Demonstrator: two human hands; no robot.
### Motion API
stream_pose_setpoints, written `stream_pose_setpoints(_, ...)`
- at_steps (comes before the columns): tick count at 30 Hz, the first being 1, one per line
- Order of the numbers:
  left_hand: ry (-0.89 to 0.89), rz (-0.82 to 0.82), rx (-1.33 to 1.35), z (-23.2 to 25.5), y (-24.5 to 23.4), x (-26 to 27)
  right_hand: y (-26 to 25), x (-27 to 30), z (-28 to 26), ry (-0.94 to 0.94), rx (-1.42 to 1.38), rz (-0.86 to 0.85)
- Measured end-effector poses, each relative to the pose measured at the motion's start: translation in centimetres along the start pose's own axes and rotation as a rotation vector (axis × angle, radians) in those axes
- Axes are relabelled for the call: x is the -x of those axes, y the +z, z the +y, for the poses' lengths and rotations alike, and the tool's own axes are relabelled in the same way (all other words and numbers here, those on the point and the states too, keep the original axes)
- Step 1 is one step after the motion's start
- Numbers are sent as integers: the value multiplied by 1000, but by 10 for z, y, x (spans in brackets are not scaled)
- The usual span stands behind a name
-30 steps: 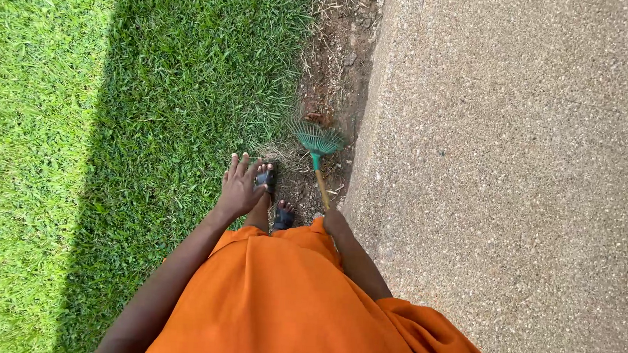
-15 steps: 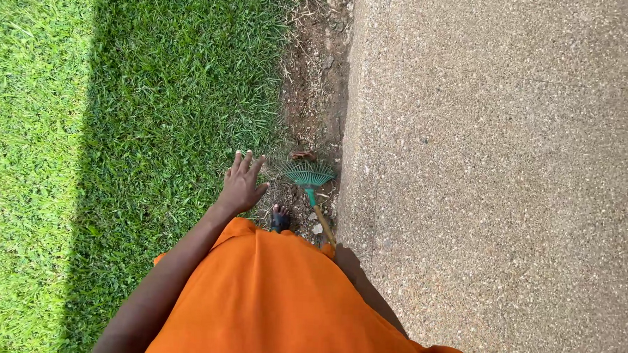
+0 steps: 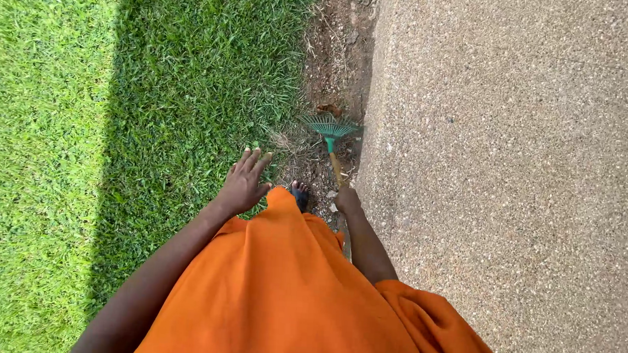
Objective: Raking grass clippings and debris from the edge of a lawn into a pile and then into a dustpan for disposal.
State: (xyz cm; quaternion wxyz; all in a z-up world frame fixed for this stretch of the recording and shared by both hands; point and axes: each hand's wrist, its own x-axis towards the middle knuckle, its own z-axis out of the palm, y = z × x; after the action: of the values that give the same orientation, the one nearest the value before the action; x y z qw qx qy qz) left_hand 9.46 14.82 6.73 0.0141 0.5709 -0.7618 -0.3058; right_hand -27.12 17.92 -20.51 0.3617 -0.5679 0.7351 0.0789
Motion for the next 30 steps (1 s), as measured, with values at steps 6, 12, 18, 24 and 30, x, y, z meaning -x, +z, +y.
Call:
stream_pose_setpoints(6, -36, 71, 44, -25, -3, 45, 43, 27, -3, -179, 291, -143)
stream_pose_setpoints(12, -29, 67, 41, -30, 0, 67, 80, 96, 20, -61, 244, -169)
stream_pose_setpoints(18, 62, 39, -2, -13, 4, 67, 92, 178, 25, -247, 341, 42)
stream_pose_setpoints(24, 157, -20, -114, 42, -32, 43, 79, 216, 41, 11, 33, -149)
stream_pose_setpoints(30, 172, 34, -48, 91, -18, 29, 102, 168, 63, 262, -243, -251)
